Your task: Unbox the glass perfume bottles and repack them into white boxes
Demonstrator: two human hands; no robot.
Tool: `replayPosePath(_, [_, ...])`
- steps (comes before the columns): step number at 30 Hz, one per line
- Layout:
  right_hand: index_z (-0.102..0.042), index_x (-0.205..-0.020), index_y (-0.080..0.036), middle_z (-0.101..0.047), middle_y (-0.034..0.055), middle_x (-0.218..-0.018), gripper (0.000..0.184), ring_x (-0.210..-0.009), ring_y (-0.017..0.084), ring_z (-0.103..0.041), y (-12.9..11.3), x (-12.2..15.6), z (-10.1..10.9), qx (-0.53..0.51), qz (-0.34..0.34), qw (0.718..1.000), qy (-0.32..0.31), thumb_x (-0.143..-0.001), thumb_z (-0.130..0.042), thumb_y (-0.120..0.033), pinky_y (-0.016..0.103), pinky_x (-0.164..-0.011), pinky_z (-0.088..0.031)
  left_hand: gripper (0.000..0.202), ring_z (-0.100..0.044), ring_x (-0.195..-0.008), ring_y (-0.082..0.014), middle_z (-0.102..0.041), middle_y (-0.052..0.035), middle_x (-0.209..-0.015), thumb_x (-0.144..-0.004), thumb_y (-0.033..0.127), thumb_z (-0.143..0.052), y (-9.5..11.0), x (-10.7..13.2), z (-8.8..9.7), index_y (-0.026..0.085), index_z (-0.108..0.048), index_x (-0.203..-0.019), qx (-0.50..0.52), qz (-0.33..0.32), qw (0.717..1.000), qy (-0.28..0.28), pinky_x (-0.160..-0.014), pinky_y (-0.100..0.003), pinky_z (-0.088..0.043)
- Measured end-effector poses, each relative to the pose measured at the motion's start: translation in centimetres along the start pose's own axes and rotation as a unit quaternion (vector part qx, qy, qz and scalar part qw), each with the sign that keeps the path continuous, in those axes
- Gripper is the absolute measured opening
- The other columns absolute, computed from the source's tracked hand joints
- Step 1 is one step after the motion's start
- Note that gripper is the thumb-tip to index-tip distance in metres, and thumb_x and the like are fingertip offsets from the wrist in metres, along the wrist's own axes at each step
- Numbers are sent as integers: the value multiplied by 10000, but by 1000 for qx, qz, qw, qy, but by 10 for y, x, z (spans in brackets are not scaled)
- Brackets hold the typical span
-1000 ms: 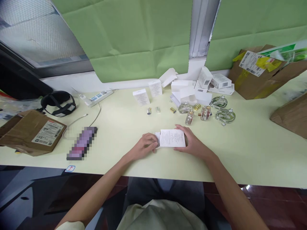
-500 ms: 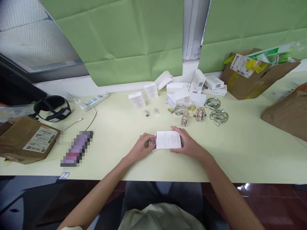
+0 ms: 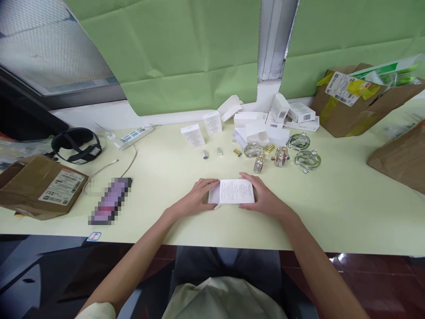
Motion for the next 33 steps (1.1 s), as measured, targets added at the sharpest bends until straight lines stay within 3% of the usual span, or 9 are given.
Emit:
replayPosePath(6, [-266, -1518, -366, -397, 67, -1514, 906, -1437, 327, -344, 1, 1, 2, 31, -17, 999, -4, -761, -750, -479, 518, -1167, -322, 678, -464, -1269, -288, -563, -85, -1328, -761, 324, -767, -5, 1, 13, 260, -496, -1379, 14, 3, 1000, 9, -1081, -466, -400])
replayPosePath(13, [-303, -1503, -380, -392, 79, -1526, 846, -1402, 378, -391, -5, 46, 27, 140, -33, 990, 13, -778, -720, -509, 576, -1137, -376, 672, -489, -1244, -255, -564, -54, -1315, -753, 290, -778, -38, 43, 41, 322, -509, -1368, 57, 59, 996, 25, -1099, -457, -406])
replayPosePath(19, [-403, -1440, -477, -472, 26, -1508, 851, -1337, 409, -471, -33, 56, 141, 242, -30, 959, 146, -681, -774, -589, 571, -1101, -423, 676, -418, -1302, -257, -511, -38, -1400, -781, 185, -687, -45, 55, 38, 342, -460, -1397, 48, 72, 995, 42, -1132, -480, -361])
replayPosePath(22, [-390, -1483, -322, -475, 93, -1507, 892, -1324, 355, -493, -39, 12, 204, 257, -54, 936, 233, -723, -722, -650, 475, -1092, -408, 663, -366, -1340, -277, -486, -39, -1429, -739, 161, -701, -39, 50, 32, 322, -502, -1350, 11, 47, 997, 54, -1143, -492, -320])
replayPosePath(24, [-180, -1578, -147, -333, 189, -1581, 1117, -1429, 359, -347, -43, -20, 224, 272, -73, 923, 261, -736, -698, -666, 433, -1121, -344, 572, -364, -1335, -288, -495, -47, -1415, -757, 205, -710, -36, 46, 28, 308, -549, -1297, -4, 48, 996, 69, -1125, -493, -322])
replayPosePath(26, [-195, -1568, -84, -248, 217, -1610, 1095, -1472, 371, -247, -52, -41, 221, 297, -72, 917, 257, -766, -660, -668, 438, -1131, -307, 408, -388, -1310, -278, -522, -51, -1372, -845, 267, -646, -35, 42, 25, 302, -591, -1248, -2, 62, 994, 85, -1103, -485, -329])
replayPosePath(29, [-644, -1226, -189, -623, 119, -1331, 526, -1219, 292, -577, -77, -40, 170, 234, 7, 954, 188, -891, -564, -586, 424, -1039, -428, 291, -442, -1235, -247, -567, -56, -1262, -993, 312, -410, -36, 32, 23, 279, -655, -1148, 23, 95, 988, 119, -1079, -473, -340])
replayPosePath(31, [-732, -1004, -256, -724, 50, -1122, 357, -1044, 247, -666, -89, -27, 101, 140, 48, 989, -24, -933, -527, -539, 390, -942, -510, 384, -470, -1175, -235, -574, -60, -1183, -1028, 348, -313, -37, 25, 24, 265, -683, -1086, 35, 123, 980, 154, -1070, -471, -350])
replayPosePath(33, [-728, -1077, -311, -715, 20, -1153, 302, -1066, 247, -664, -96, -7, 34, 83, 83, 977, -181, -947, -522, -489, 391, -959, -518, 370, -480, -1148, -229, -551, -61, -1144, -1022, 419, -353, -39, 18, 23, 276, -678, -1125, 39, 140, 974, 173, -1066, -464, -367])
Point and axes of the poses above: each hand's wrist, its own x-axis away from the middle knuckle, its own z-axis out of the back of the hand, y = z × x, the point moved 6 cm from there along -x, towards the middle knuckle
